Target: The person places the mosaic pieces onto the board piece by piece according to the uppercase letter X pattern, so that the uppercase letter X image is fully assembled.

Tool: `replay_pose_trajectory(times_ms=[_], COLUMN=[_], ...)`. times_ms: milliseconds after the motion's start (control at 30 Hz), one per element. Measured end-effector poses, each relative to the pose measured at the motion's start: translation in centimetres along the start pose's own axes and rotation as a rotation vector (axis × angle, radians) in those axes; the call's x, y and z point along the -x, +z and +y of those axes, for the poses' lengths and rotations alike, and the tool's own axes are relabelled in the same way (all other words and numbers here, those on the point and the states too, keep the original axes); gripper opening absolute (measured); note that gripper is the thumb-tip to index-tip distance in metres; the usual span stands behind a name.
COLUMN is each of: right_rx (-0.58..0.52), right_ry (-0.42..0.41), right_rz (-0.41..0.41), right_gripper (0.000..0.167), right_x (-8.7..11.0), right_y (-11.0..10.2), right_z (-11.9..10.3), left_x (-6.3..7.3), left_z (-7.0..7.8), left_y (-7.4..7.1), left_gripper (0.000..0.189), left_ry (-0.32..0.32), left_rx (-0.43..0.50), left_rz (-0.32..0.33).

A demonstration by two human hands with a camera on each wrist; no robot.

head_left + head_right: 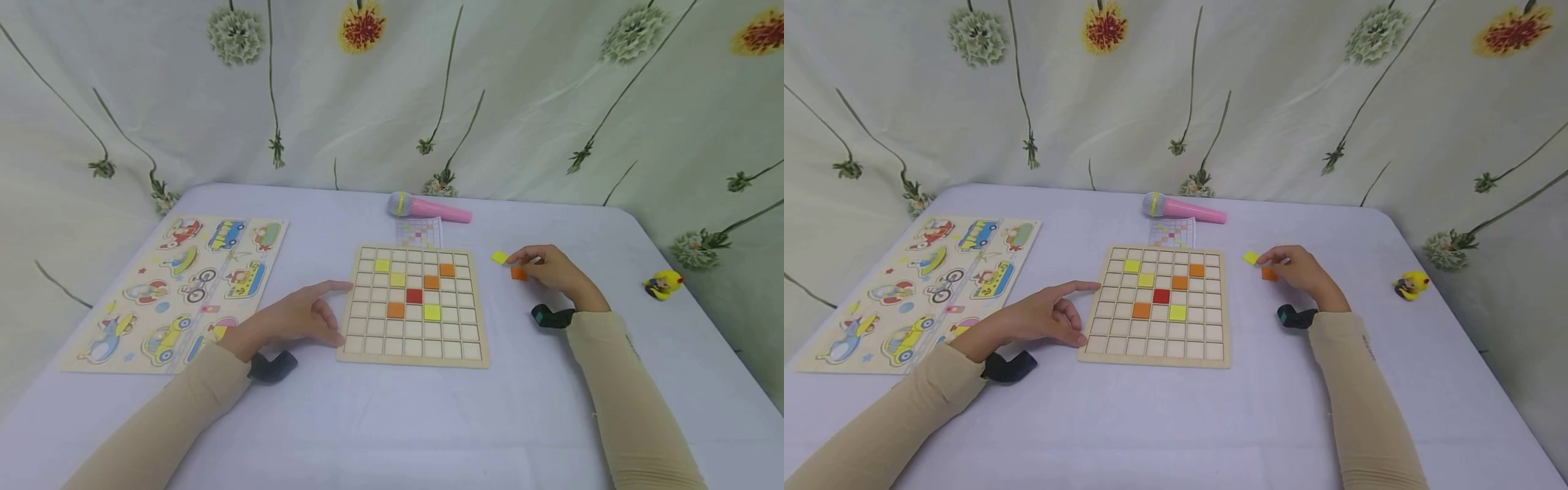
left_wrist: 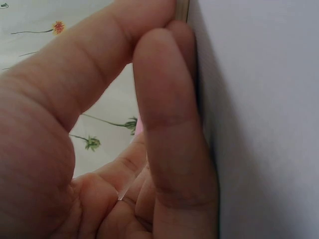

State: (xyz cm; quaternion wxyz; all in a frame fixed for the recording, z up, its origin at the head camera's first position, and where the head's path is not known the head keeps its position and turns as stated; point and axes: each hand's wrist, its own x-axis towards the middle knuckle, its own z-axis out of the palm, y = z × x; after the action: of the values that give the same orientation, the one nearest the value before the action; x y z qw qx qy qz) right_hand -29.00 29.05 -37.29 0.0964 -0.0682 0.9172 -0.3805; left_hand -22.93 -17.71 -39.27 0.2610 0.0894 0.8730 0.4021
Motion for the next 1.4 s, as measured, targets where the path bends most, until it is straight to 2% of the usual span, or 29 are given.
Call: replay_pose_trajectory(times_ms=[367,533,667,967,1400], right_rx=[0.106,0.129,0.103,0.084,0.058], right_ry=[-0.055,-0.088,-0.079,-0.003,-0.132], right_rz=[-0.097,-0.122,-0.131,-0.109,-0.066], right_gripper=[0.04,0.036,0.033,0.032,0.026], right_x=[0.4,0.7,0.7,0.6,0.1], right_y=[-0.5,-1.0,-1.3,-1.2,0.1], right_z=[0.0,0.1,0.4,0.4,-1.3], left_x=[-0.1,0.0,-0.1,0.0,-0.1], left_z=[0.0,0.0,0.1,0.2,0.0], left_y=[0.1,0.1,0.1,0.0,0.0], left_gripper=[0.103,0.103,0.103,0.103,0.103], left_ry=[0.002,0.003,-0.002,0.012,0.003], left_rx=[-0.012,-0.016,-0.023,-0.025,-0.026], left_rz=[0.002,0.002,0.004,0.001,0.004])
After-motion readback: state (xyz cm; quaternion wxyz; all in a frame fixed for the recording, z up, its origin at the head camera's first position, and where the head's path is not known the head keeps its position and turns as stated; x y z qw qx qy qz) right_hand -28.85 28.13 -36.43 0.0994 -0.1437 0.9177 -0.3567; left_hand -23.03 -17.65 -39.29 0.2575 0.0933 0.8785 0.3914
